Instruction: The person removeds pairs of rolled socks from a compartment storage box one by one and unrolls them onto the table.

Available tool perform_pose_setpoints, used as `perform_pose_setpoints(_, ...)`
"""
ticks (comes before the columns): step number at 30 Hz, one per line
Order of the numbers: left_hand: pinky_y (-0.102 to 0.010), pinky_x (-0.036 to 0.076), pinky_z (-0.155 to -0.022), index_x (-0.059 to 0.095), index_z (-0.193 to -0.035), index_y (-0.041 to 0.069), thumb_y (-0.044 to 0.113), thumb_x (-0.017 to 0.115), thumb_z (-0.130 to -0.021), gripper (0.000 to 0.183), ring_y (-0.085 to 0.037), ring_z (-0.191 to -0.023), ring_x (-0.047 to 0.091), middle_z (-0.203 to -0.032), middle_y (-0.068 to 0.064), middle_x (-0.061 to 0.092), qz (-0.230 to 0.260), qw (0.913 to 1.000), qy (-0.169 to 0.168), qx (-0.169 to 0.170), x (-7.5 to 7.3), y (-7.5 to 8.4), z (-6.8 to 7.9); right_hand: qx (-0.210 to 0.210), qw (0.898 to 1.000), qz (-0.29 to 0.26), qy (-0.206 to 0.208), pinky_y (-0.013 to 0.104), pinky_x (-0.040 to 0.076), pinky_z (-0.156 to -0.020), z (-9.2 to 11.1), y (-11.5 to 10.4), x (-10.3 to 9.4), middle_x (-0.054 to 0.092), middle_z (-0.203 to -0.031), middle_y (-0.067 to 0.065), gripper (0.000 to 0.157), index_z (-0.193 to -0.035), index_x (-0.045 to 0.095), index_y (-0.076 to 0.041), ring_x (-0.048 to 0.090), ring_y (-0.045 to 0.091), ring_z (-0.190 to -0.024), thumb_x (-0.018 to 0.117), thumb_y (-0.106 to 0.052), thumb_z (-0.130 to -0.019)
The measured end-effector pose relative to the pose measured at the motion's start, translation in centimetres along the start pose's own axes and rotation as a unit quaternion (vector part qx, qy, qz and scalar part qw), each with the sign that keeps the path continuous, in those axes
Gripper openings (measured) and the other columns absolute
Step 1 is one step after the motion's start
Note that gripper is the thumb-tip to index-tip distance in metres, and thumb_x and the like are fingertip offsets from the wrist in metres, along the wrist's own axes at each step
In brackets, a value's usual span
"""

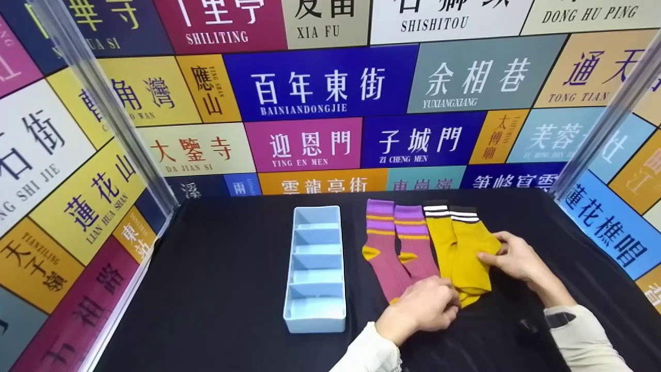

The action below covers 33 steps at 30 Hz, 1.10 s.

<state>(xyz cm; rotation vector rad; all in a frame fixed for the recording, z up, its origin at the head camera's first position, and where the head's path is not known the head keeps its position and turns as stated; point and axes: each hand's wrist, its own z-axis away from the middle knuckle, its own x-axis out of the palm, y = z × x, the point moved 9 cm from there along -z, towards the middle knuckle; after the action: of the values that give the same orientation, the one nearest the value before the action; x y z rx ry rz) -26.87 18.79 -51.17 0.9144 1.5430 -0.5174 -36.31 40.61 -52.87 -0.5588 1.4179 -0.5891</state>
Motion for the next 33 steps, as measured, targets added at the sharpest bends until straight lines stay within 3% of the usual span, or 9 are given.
perform_pose_setpoints(5, -0.016, 0.054, -0.083, 0.084, -0.100, 0.035, 0.036, 0.072, -0.099, 0.012, -0.004, -0.098, 0.065, -0.099, 0.017, 0.068, -0.003, 1.0000, 0.006, 0.006, -0.1, 0.1, 0.1, -0.005, 0.998, 0.009, 0.057, 0.029, 0.048, -0.070, 0.4, 0.7, -1.3, 0.059, -0.095, 0.010, 0.070, -0.157, 0.040, 0.005, 0.057, 0.020, -0.080, 0.072, -0.026, -0.104)
perform_pose_setpoints(11, -0.017, 0.054, -0.084, 0.084, -0.104, 0.036, 0.036, 0.070, -0.100, 0.014, -0.004, -0.099, 0.064, -0.100, 0.016, 0.067, -0.003, 1.0000, 0.000, 0.004, 0.1, 0.0, 0.1, 0.018, 0.996, 0.013, 0.089, 0.049, 0.056, -0.090, 0.4, 2.5, -2.2, 0.066, -0.123, 0.033, 0.069, -0.162, 0.033, 0.006, 0.066, 0.042, -0.105, 0.065, -0.019, -0.107)
perform_pose_setpoints(16, -0.017, 0.053, -0.085, 0.083, -0.105, 0.037, 0.037, 0.069, -0.101, 0.015, -0.003, -0.098, 0.062, -0.100, 0.017, 0.066, 0.007, 0.9999, -0.011, -0.003, 0.4, -0.1, 0.0, 0.023, 0.995, 0.013, 0.101, 0.061, 0.057, -0.099, 0.4, 3.3, -2.3, 0.067, -0.130, 0.036, 0.066, -0.162, 0.034, 0.007, 0.067, 0.048, -0.112, 0.063, -0.015, -0.106)
perform_pose_setpoints(21, -0.017, 0.054, -0.087, 0.083, -0.106, 0.036, 0.036, 0.068, -0.102, 0.015, -0.003, -0.099, 0.062, -0.102, 0.018, 0.068, 0.008, 0.9998, -0.017, -0.001, 0.3, -0.1, -0.1, 0.025, 0.997, 0.016, 0.075, 0.053, 0.062, -0.091, 0.7, 3.2, -1.9, 0.063, -0.129, 0.037, 0.071, -0.162, 0.034, 0.006, 0.068, 0.043, -0.105, 0.067, -0.023, -0.106)
perform_pose_setpoints(24, -0.017, 0.054, -0.090, 0.083, -0.107, 0.035, 0.035, 0.068, -0.103, 0.016, -0.002, -0.099, 0.063, -0.103, 0.019, 0.070, 0.011, 0.9998, -0.018, 0.003, 0.2, -0.1, -0.1, 0.031, 0.998, 0.020, 0.041, 0.047, 0.062, -0.088, 0.8, 3.0, -1.5, 0.058, -0.134, 0.039, 0.088, -0.165, 0.028, 0.005, 0.066, 0.041, -0.106, 0.072, -0.041, -0.104)
perform_pose_setpoints(27, -0.016, 0.054, -0.090, 0.083, -0.107, 0.034, 0.034, 0.068, -0.103, 0.016, -0.002, -0.097, 0.063, -0.101, 0.019, 0.071, 0.015, 0.9998, -0.014, 0.006, 0.1, 0.0, -0.2, 0.034, 0.999, 0.018, 0.005, 0.050, 0.062, -0.092, 0.9, 2.7, -1.2, 0.053, -0.142, 0.042, 0.104, -0.167, 0.023, 0.003, 0.065, 0.044, -0.113, 0.075, -0.055, -0.099)
perform_pose_setpoints(29, -0.015, 0.054, -0.089, 0.083, -0.106, 0.034, 0.034, 0.068, -0.103, 0.016, -0.002, -0.095, 0.063, -0.099, 0.020, 0.071, 0.015, 0.9998, -0.010, 0.009, 0.0, 0.0, -0.2, 0.033, 0.999, 0.012, -0.018, 0.048, 0.062, -0.093, 1.0, 2.4, -0.9, 0.051, -0.146, 0.044, 0.107, -0.167, 0.023, 0.004, 0.065, 0.044, -0.116, 0.076, -0.057, -0.097)
perform_pose_setpoints(33, -0.015, 0.054, -0.084, 0.083, -0.105, 0.033, 0.033, 0.067, -0.103, 0.015, -0.002, -0.091, 0.063, -0.096, 0.019, 0.070, 0.015, 0.9997, -0.007, 0.018, -0.1, 0.2, -0.2, 0.028, 0.998, -0.005, -0.048, 0.035, 0.062, -0.087, 0.9, 2.0, -0.4, 0.057, -0.144, 0.042, 0.105, -0.165, 0.026, 0.006, 0.070, 0.034, -0.110, 0.079, -0.053, -0.096)
